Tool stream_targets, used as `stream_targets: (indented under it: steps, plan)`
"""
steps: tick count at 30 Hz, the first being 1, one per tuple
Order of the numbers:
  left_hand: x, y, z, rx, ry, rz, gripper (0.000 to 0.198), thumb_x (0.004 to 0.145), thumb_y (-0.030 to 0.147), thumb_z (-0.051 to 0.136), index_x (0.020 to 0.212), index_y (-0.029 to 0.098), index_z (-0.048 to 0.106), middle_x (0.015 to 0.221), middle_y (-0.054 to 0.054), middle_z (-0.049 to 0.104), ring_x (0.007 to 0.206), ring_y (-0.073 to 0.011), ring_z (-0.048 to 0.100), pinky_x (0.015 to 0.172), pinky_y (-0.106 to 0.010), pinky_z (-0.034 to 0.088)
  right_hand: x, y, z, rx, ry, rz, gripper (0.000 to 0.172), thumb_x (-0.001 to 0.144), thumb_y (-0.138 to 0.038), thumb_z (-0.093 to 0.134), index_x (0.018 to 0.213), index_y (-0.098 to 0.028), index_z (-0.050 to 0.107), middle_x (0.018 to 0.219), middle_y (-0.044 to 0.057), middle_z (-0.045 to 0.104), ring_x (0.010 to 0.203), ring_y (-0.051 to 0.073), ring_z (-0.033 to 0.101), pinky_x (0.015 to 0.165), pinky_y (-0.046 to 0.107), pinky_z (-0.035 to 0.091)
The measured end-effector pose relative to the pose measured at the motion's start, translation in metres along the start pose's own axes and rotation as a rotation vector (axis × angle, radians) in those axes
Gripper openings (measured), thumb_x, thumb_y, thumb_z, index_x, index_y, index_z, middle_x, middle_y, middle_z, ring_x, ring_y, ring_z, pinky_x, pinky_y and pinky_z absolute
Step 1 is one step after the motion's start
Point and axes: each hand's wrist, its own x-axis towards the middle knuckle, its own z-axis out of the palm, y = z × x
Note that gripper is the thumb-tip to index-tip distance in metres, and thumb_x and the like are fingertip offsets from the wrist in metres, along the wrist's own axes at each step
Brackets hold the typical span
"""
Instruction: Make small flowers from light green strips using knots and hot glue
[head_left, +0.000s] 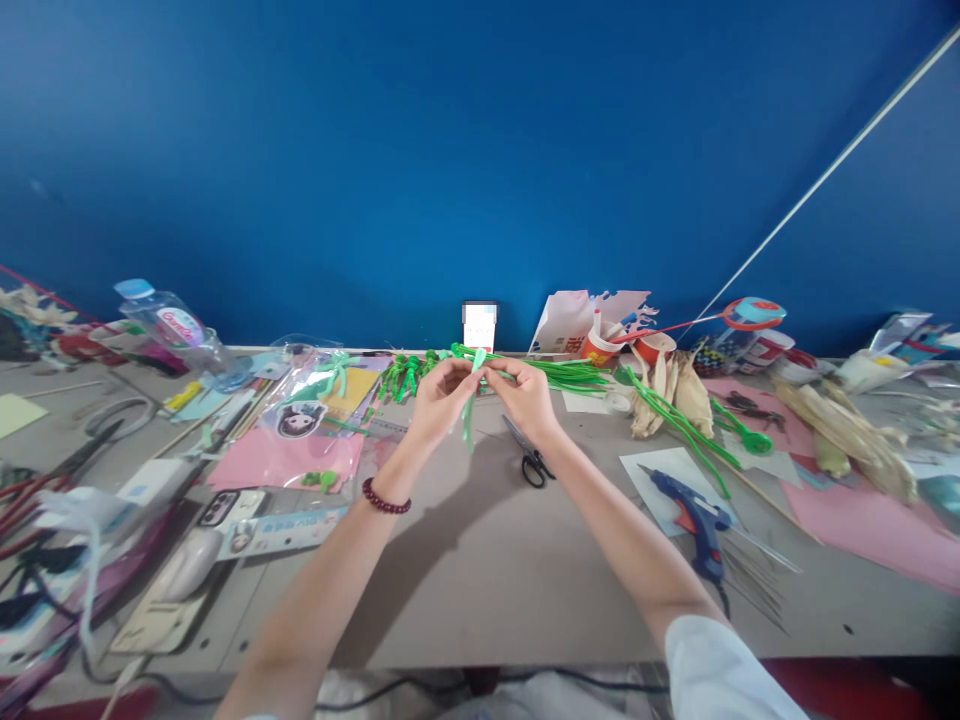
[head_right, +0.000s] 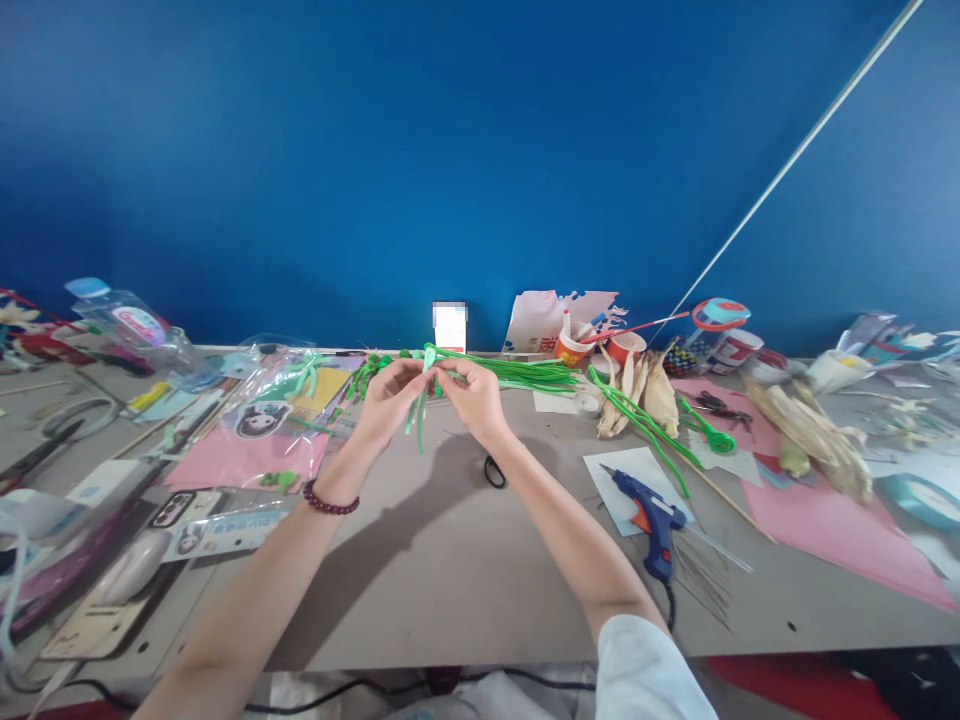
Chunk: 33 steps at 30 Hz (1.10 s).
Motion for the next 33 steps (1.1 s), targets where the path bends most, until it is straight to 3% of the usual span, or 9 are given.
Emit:
stream_targets:
  steps: [2, 9, 17, 22, 29, 33]
  plan:
    - [0.0, -0.003, 0.002, -0.02, 0.012, 0.003, 0.023, 0.066, 0.032, 0.075, 0.077, 0.016, 0.065, 0.071, 0.0, 0.063, 0.063, -0.0107, 0.057, 0.063, -0.023, 0.045, -0.001, 0.001, 0.001, -0.008, 0.01, 0.009, 0.02, 0.073, -0.032, 0.061, 0.083, -0.017, 0.071, 0.085, 0.005, 0.07, 0.08, 0.018, 0.064, 0.072, 0.028, 0.051]
    - [0.002, -0.016, 0.004, -0.216, 0.041, -0.18, 0.027, 0.06, 0.033, 0.079, 0.073, 0.015, 0.065, 0.07, 0.0, 0.064, 0.064, -0.0112, 0.059, 0.069, -0.027, 0.048, -0.001, 0.008, 0.004, 0.058, 0.003, 0.089, 0.022, 0.072, -0.034, 0.062, 0.085, -0.017, 0.067, 0.083, 0.004, 0.069, 0.064, 0.015, 0.065, 0.065, 0.029, 0.054]
    - [0.001, -0.016, 0.006, -0.183, 0.042, -0.125, 0.028, 0.059, 0.036, 0.079, 0.065, 0.015, 0.062, 0.062, 0.002, 0.06, 0.059, -0.0098, 0.055, 0.063, -0.024, 0.044, -0.002, 0.009, 0.008, 0.077, -0.019, 0.104, 0.02, 0.072, -0.034, 0.061, 0.082, -0.016, 0.064, 0.074, 0.002, 0.066, 0.062, 0.014, 0.063, 0.065, 0.029, 0.054]
    - [0.002, -0.017, 0.003, -0.309, -0.006, -0.207, 0.024, 0.059, 0.032, 0.08, 0.069, 0.015, 0.065, 0.063, 0.002, 0.061, 0.058, -0.0092, 0.055, 0.063, -0.024, 0.045, 0.0, 0.008, 0.009, 0.212, -0.032, 0.153, 0.02, 0.071, -0.035, 0.063, 0.078, -0.017, 0.062, 0.067, 0.0, 0.061, 0.055, 0.01, 0.057, 0.057, 0.024, 0.05]
    - [0.005, -0.015, -0.01, -0.31, -0.16, -0.3, 0.018, 0.067, 0.029, 0.076, 0.072, 0.015, 0.066, 0.063, 0.001, 0.061, 0.058, -0.0101, 0.058, 0.065, -0.025, 0.046, 0.006, -0.004, -0.008, 0.274, -0.19, 0.26, 0.026, 0.067, -0.041, 0.07, 0.076, -0.017, 0.063, 0.051, -0.006, 0.046, 0.04, 0.004, 0.033, 0.036, 0.018, 0.026]
    - [0.005, -0.011, -0.012, -0.305, -0.205, -0.295, 0.017, 0.07, 0.029, 0.074, 0.074, 0.015, 0.066, 0.064, 0.001, 0.061, 0.057, -0.0096, 0.057, 0.061, -0.024, 0.045, 0.01, -0.012, -0.024, 0.309, -0.319, 0.329, 0.03, 0.071, -0.045, 0.067, 0.081, -0.016, 0.067, 0.062, -0.001, 0.055, 0.046, 0.007, 0.042, 0.034, 0.019, 0.029]
